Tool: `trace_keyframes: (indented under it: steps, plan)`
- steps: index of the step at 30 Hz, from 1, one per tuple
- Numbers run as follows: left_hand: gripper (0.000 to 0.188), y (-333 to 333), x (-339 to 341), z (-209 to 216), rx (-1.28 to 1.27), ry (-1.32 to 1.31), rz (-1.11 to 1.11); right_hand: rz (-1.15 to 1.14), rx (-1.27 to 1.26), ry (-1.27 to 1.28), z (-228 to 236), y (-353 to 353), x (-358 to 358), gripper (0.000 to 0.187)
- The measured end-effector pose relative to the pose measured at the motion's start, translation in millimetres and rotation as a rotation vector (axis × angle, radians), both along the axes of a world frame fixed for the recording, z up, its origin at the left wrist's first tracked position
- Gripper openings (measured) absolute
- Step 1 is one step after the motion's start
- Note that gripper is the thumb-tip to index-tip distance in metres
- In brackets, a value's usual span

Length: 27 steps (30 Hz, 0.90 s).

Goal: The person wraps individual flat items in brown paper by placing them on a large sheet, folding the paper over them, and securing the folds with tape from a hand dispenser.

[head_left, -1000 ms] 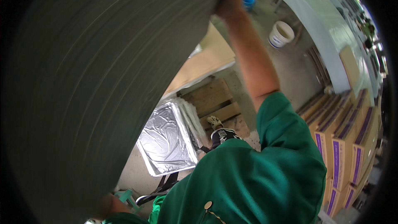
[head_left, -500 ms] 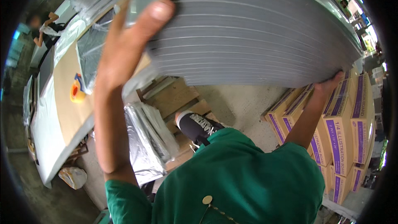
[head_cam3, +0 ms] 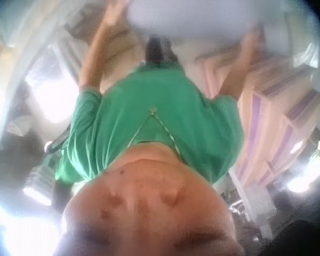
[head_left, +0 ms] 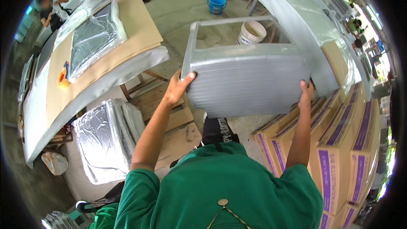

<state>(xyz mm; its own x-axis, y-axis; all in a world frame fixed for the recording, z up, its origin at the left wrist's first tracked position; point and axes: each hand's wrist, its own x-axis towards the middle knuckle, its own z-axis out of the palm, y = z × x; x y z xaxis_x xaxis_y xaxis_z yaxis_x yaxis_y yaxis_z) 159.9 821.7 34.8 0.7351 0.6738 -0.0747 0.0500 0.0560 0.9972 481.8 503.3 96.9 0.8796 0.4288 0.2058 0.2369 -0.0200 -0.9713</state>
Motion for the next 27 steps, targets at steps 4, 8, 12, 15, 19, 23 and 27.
trace_keyframes:
  steps: [4,8,12,15,19,23,27]
  plan:
    - [0.087,21.5,51.8,-81.0,-0.165,0.093,0.164,0.127,-0.174,0.002,-50.5,80.5,71.8,0.072]
    - [0.091,58.4,88.8,-198.2,-0.445,0.183,0.474,0.351,-0.362,0.018,-131.1,223.4,150.0,0.065]
    - [0.082,71.4,156.8,-248.7,-1.094,-0.197,0.877,0.655,-0.588,-0.006,-219.9,361.7,228.0,0.06]
    - [0.06,52.5,163.9,-330.6,-1.233,-0.445,1.013,0.936,-0.843,-0.114,-244.0,488.5,228.5,0.06]
    - [0.053,25.8,243.5,-370.6,-1.372,-0.603,1.274,1.083,-0.663,-0.245,-262.3,564.8,208.3,0.061]
    - [0.066,27.0,280.4,-429.5,-1.369,-0.656,1.654,1.329,-0.653,-0.472,-224.7,528.5,186.8,0.057]
    - [0.068,15.3,265.4,-471.0,-1.5,-0.673,1.657,1.294,-1.114,-0.418,-207.5,377.7,279.2,0.054]
